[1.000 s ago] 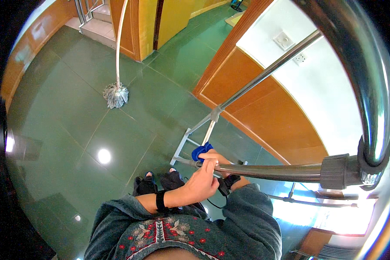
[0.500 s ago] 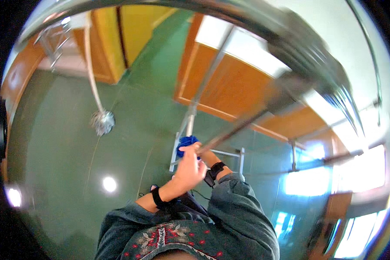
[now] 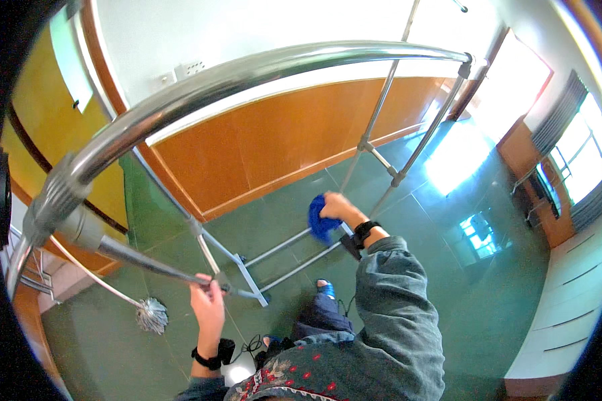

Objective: The person wipes a metal drying rack with a cloth and then mops the floor of a balcony, finishing by wiping a window sill.

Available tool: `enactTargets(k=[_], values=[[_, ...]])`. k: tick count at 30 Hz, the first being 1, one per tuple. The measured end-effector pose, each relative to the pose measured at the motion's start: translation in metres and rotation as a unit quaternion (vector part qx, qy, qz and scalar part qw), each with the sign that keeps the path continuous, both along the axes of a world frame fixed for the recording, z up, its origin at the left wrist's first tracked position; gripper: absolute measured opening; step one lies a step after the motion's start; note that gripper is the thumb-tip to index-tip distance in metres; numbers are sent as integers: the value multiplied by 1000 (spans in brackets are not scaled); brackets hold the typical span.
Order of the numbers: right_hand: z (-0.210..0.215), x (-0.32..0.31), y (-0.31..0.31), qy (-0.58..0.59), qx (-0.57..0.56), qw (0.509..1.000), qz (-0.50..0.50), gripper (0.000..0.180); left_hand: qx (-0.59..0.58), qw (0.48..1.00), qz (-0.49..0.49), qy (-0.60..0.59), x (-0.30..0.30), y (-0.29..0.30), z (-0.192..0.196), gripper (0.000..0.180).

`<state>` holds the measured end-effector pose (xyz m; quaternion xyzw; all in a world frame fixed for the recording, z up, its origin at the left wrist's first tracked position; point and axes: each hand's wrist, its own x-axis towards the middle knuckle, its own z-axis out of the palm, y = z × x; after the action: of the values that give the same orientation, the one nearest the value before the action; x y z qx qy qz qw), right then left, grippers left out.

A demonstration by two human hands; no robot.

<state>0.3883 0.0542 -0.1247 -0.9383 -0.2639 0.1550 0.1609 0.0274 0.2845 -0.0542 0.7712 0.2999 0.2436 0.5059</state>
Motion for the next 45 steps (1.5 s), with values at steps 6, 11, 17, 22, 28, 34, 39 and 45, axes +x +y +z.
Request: enactTargets(k=[6, 11, 17, 22, 28, 34, 39, 45], values=[[52, 132, -44, -182, 220, 917, -280, 39, -24, 986, 162, -14, -8, 5, -12, 15], [-27, 238, -78, -305, 125, 910, -253, 54, 19, 956, 287, -58, -22, 23, -56, 15], [-75, 276, -51, -145, 62, 955, -251, 40, 78, 925, 372, 24, -41, 20, -51, 22], [-81, 342, -124, 413, 384, 808, -171, 52, 207, 911, 356, 27, 3, 10, -39, 27], [-104, 289, -100, -265, -177, 898, -304, 36, -6, 912, 409, -25, 17, 16, -65, 18], [-34, 210, -128, -180, -390, 903, 16, 39, 56, 899, 434, -20, 1, 7, -28, 24], [-20, 169, -176, -92, -572, 810, 92, 42, 47, 920, 389, 7, 11, 5, -29, 30], [-58, 184, -186, -189, -217, 927, -240, 16, 17, 923, 384, 3, 9, 5, -28, 30]])
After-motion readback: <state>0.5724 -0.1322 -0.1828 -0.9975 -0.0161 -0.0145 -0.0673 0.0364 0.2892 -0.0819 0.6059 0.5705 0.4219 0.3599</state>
